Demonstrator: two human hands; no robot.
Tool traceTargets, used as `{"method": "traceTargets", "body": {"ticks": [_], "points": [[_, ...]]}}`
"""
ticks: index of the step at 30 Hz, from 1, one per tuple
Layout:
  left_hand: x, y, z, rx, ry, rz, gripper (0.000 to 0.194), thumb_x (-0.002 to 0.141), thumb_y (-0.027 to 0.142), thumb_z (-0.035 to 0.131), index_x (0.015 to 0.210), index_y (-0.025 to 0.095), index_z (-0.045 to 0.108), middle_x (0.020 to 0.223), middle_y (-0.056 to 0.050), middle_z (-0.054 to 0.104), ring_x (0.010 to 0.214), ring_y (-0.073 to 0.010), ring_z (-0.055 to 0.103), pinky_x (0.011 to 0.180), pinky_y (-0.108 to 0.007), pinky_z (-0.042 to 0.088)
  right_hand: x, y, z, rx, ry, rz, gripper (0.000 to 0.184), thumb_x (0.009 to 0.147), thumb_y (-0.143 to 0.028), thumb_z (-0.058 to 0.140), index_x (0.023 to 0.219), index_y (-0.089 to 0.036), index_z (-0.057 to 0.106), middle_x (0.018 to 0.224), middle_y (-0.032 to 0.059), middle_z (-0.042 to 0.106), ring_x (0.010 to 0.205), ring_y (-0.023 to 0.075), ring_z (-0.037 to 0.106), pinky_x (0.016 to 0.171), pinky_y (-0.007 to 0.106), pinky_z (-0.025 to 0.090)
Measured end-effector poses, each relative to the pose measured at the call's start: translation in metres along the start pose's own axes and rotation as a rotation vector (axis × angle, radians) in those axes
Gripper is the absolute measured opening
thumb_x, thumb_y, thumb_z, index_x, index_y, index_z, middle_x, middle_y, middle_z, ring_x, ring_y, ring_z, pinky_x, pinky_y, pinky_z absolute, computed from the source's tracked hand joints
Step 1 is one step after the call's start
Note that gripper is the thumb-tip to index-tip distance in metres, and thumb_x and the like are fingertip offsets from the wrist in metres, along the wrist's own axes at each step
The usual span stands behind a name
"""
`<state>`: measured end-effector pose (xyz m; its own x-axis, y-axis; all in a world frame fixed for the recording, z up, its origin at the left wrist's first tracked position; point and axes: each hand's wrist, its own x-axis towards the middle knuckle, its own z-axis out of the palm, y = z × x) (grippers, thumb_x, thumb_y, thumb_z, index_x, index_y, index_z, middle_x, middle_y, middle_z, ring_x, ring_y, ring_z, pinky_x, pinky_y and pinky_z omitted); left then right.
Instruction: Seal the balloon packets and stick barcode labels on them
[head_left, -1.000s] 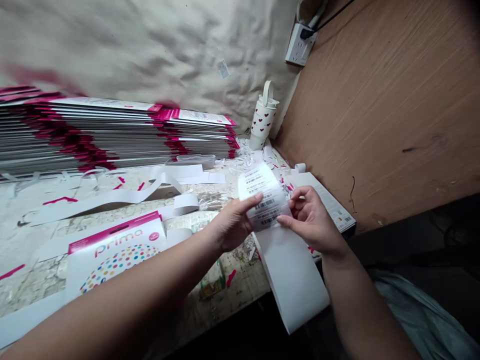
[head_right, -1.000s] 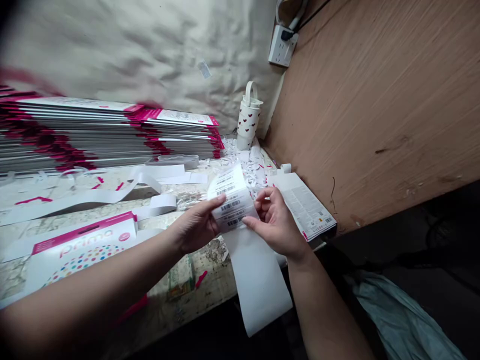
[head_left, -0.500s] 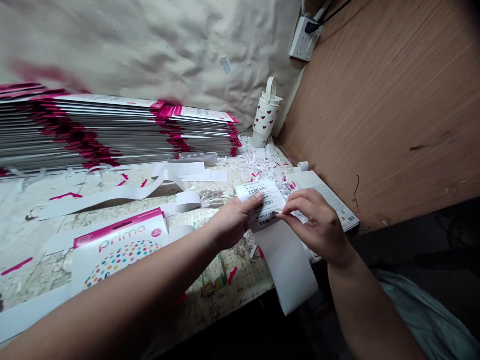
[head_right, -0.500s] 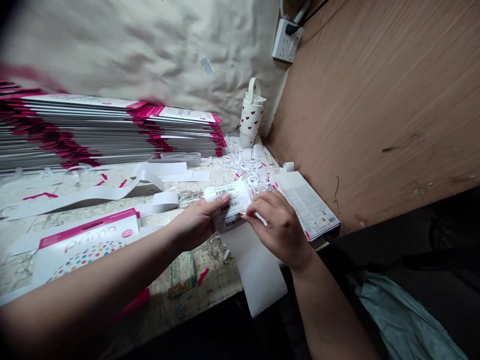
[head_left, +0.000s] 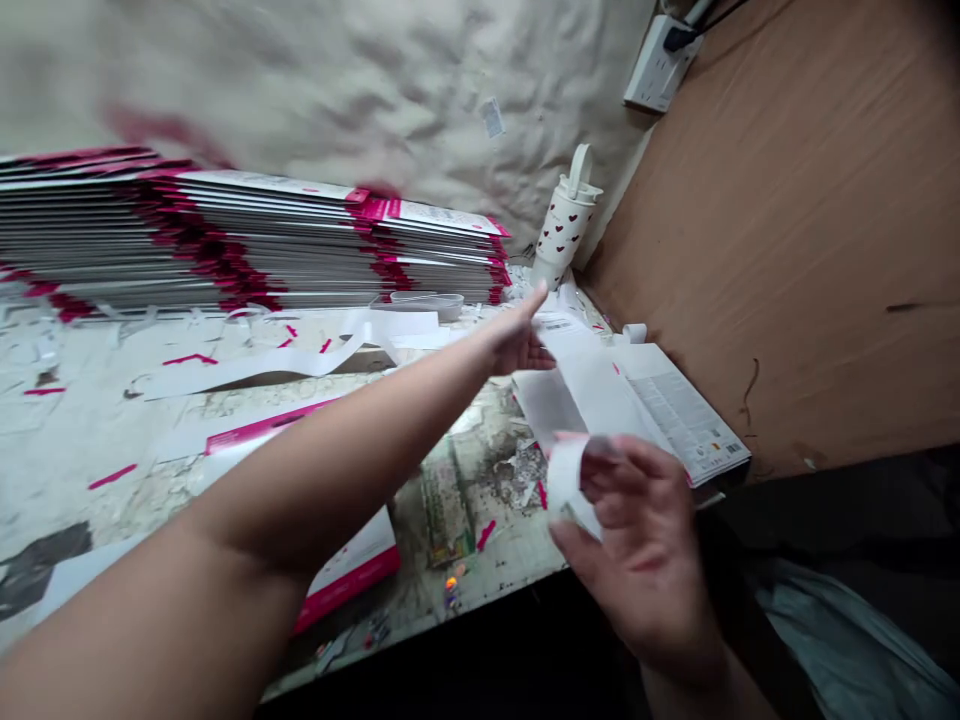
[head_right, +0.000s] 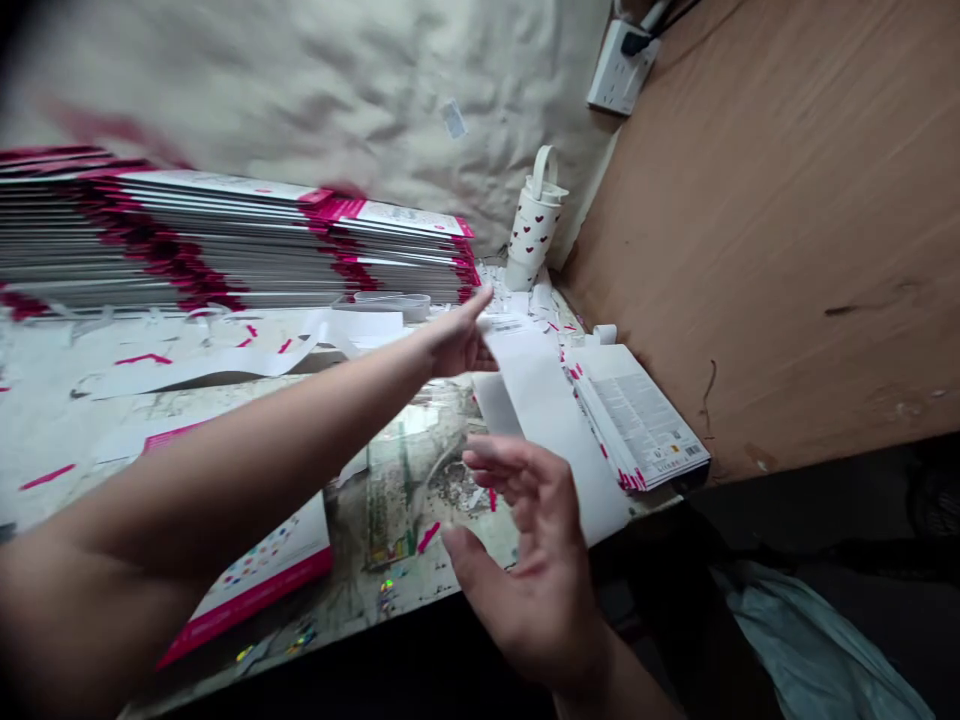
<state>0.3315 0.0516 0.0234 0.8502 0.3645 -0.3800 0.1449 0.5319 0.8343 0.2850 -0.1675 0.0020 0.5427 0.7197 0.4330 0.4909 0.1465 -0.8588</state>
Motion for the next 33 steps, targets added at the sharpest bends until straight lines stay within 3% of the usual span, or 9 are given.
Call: {"method": "traceTargets", "body": {"ticks": [3,6,10,12,14,19,26,29,33], "points": [[-0.024,0.034,-0.043,0.664,0.174,0.148,0.051,0.078,0.059,0.050,0.061,0.013,0.063,0.055,-0.010,0.060,0.061,-0.0226,0.059,0.062,-0.031,0.040,0.007,0.021,0.033,0.019,-0.078,0.115,0.079,0.079,-0.017,0.058,0.140,-0.034,0.012,0.128,0.0102,0.049,0.109,0.0227,0.055,0.090,0.044,0.048],[-0.104,0.046,-0.105,1.230,0.357,0.334,0.028,0.069,0.040,0.067,0.053,0.018,0.060,0.050,-0.002,0.053,0.064,-0.0183,0.054,0.068,-0.027,0.034,0.033,0.041,0.062,-0.173,-0.238,0.121,0.069,0.079,-0.015,0.053,0.139,-0.032,0.023,0.112,0.0075,0.058,0.103,0.0220,0.056,0.091,0.044,0.045],[-0.228,0.009,-0.189,1.788,0.475,-0.073,0.018,0.073,0.034,0.056,0.063,0.020,0.062,0.062,-0.001,0.057,0.062,-0.0181,0.050,0.064,-0.027,0.031,0.065,0.044,0.100,-0.312,-0.633,-0.027,0.081,0.073,-0.018,0.059,0.143,-0.029,0.019,0.119,0.0085,0.057,0.107,0.0254,0.052,0.091,0.043,0.043],[-0.268,-0.021,-0.219,1.762,0.496,-0.125,0.023,0.072,0.037,0.057,0.087,0.020,0.064,0.084,-0.006,0.063,0.077,-0.0231,0.056,0.068,-0.028,0.035,0.069,0.041,0.117,-0.412,-0.731,-0.108,0.091,0.068,-0.025,0.064,0.145,-0.028,0.014,0.124,0.0112,0.052,0.108,0.0296,0.050,0.088,0.045,0.043],[-0.288,-0.048,-0.238,1.654,0.499,-0.127,0.038,0.068,0.041,0.060,0.099,0.020,0.060,0.099,-0.009,0.063,0.089,-0.0266,0.056,0.073,-0.029,0.038,0.066,0.039,0.130,-0.564,-0.679,-0.099,0.093,0.067,-0.030,0.063,0.145,-0.027,0.012,0.116,0.0133,0.056,0.097,0.0313,0.054,0.076,0.044,0.045],[-0.289,-0.069,-0.250,1.497,0.551,-0.307,0.034,0.058,0.049,0.065,0.077,0.021,0.063,0.085,-0.011,0.067,0.080,-0.0296,0.059,0.062,-0.029,0.035,0.058,0.049,0.137,-0.711,-0.492,0.117,0.082,0.074,-0.021,0.049,0.146,-0.020,0.009,0.069,0.0041,0.061,0.055,0.0204,0.054,0.052,0.031,0.038],[-0.313,-0.063,-0.255,1.088,0.517,-0.326,0.026,0.074,0.043,0.053,0.068,0.018,0.058,0.061,0.002,0.058,0.061,-0.0159,0.050,0.055,-0.022,0.031,0.058,0.047,0.119,-0.569,-0.328,0.154,0.078,0.074,-0.022,0.052,0.143,-0.022,0.016,0.065,-0.0022,0.062,0.055,0.0183,0.056,0.054,0.030,0.042],[-0.316,-0.062,-0.250,0.787,0.483,-0.265,0.029,0.075,0.045,0.056,0.069,0.016,0.055,0.061,0.003,0.053,0.060,-0.0122,0.045,0.055,-0.020,0.031,0.046,0.025,0.126,-0.656,-0.269,-0.007,0.074,0.078,-0.020,0.049,0.144,-0.021,0.014,0.071,-0.0010,0.063,0.057,0.0173,0.056,0.055,0.030,0.043],[-0.290,-0.061,-0.225,0.580,0.386,-0.126,0.027,0.073,0.041,0.060,0.069,0.015,0.054,0.059,0.003,0.050,0.056,-0.0107,0.044,0.053,-0.021,0.034,0.025,-0.001,0.162,-0.710,-0.313,-0.415,0.070,0.084,-0.012,0.042,0.145,-0.018,0.008,0.067,0.0001,0.060,0.055,0.0162,0.051,0.051,0.028,0.040]]}}
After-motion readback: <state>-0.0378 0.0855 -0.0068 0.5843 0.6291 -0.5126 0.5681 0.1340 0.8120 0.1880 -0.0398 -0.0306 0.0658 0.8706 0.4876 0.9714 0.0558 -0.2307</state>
